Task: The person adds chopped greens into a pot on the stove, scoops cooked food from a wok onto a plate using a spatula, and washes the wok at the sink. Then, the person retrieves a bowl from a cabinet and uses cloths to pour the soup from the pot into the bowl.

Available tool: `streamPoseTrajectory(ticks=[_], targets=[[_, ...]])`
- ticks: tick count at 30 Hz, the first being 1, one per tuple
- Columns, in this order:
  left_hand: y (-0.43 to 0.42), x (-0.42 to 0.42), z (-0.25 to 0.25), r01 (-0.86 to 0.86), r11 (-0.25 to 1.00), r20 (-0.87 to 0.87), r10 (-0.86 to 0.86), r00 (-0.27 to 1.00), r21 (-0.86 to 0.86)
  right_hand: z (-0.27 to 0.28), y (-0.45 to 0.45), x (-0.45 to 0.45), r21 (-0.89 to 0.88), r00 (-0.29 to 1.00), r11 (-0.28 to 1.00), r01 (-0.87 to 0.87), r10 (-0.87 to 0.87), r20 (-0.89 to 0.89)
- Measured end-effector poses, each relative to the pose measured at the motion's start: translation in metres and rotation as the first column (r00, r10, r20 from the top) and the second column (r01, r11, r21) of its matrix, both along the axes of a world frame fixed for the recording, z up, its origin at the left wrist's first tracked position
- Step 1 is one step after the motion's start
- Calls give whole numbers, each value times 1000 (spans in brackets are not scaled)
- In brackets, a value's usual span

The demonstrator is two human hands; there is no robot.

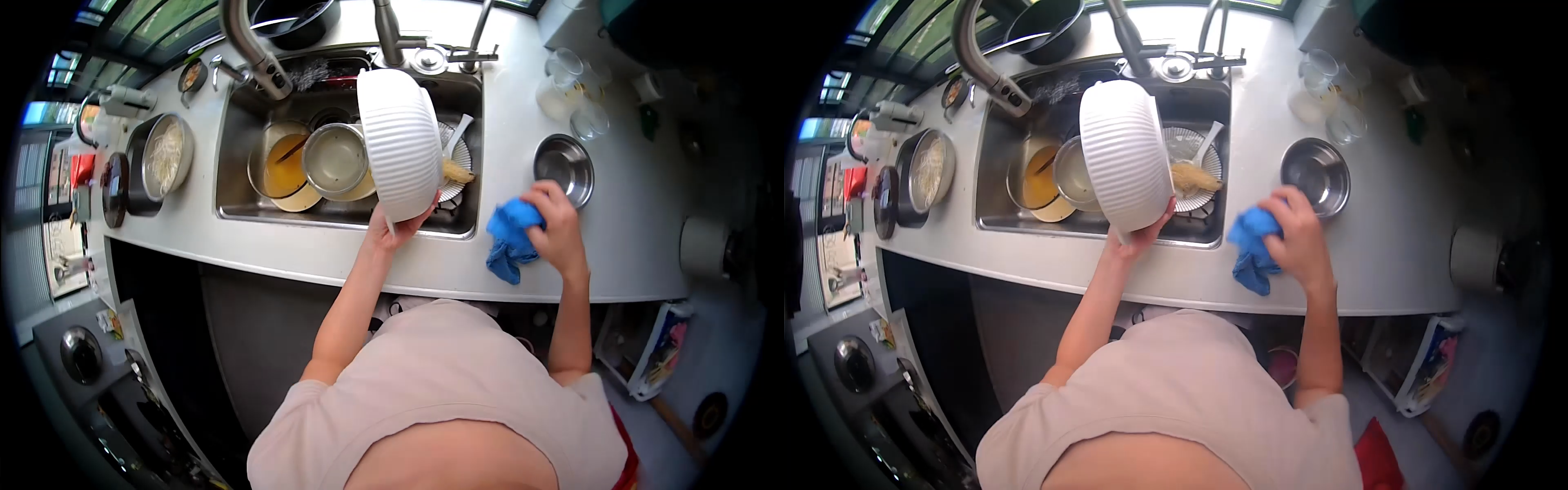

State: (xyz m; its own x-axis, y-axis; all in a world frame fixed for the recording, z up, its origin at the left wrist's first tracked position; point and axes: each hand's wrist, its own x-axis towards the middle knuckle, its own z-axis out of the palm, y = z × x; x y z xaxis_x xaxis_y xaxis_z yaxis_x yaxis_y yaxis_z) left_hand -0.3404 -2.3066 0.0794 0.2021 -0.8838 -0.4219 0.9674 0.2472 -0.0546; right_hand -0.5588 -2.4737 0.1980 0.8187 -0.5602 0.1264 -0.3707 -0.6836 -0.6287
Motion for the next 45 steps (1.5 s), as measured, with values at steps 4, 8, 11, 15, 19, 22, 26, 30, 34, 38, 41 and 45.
streamPoseTrajectory(ticks=[4,8,11,15,19,22,26,30,34,38,41,45], targets=[[-7,-7,-25,-3,891,-592,-299,748,-454,-55,44,-51,-19,970,998,66,-69,-232],[-21,-24,-36,-119,759,-699,-511,500,-640,-76,74,-55,-194,905,978,77,-151,-399],[-10,-27,-34,-92,772,-682,-491,542,-629,-84,74,-55,-146,930,982,117,-160,-332],[23,-24,-16,110,950,-249,-187,950,-292,-120,61,-65,-196,961,966,168,-205,-188],[97,-12,22,42,954,294,-133,947,297,-124,60,-44,414,914,825,384,-403,-46],[186,-10,50,-307,886,533,82,842,349,-105,93,4,894,916,440,-89,-317,247],[339,-24,77,-658,654,747,207,631,374,-114,184,84,939,931,154,-306,-160,329],[510,-61,80,-832,385,821,253,511,399,-139,327,168,941,949,-143,-307,28,313],[650,-103,77,-846,110,759,393,519,522,-138,509,238,921,894,-258,-291,271,358],[762,-124,65,-826,-138,713,595,371,546,-143,671,279,910,801,-384,-155,490,343],[849,-137,45,-783,-318,701,684,202,535,-150,787,304,916,698,-394,-72,636,328],[975,-139,-4,-711,-539,753,657,-20,451,-155,937,343,947,592,-323,0,763,260]])
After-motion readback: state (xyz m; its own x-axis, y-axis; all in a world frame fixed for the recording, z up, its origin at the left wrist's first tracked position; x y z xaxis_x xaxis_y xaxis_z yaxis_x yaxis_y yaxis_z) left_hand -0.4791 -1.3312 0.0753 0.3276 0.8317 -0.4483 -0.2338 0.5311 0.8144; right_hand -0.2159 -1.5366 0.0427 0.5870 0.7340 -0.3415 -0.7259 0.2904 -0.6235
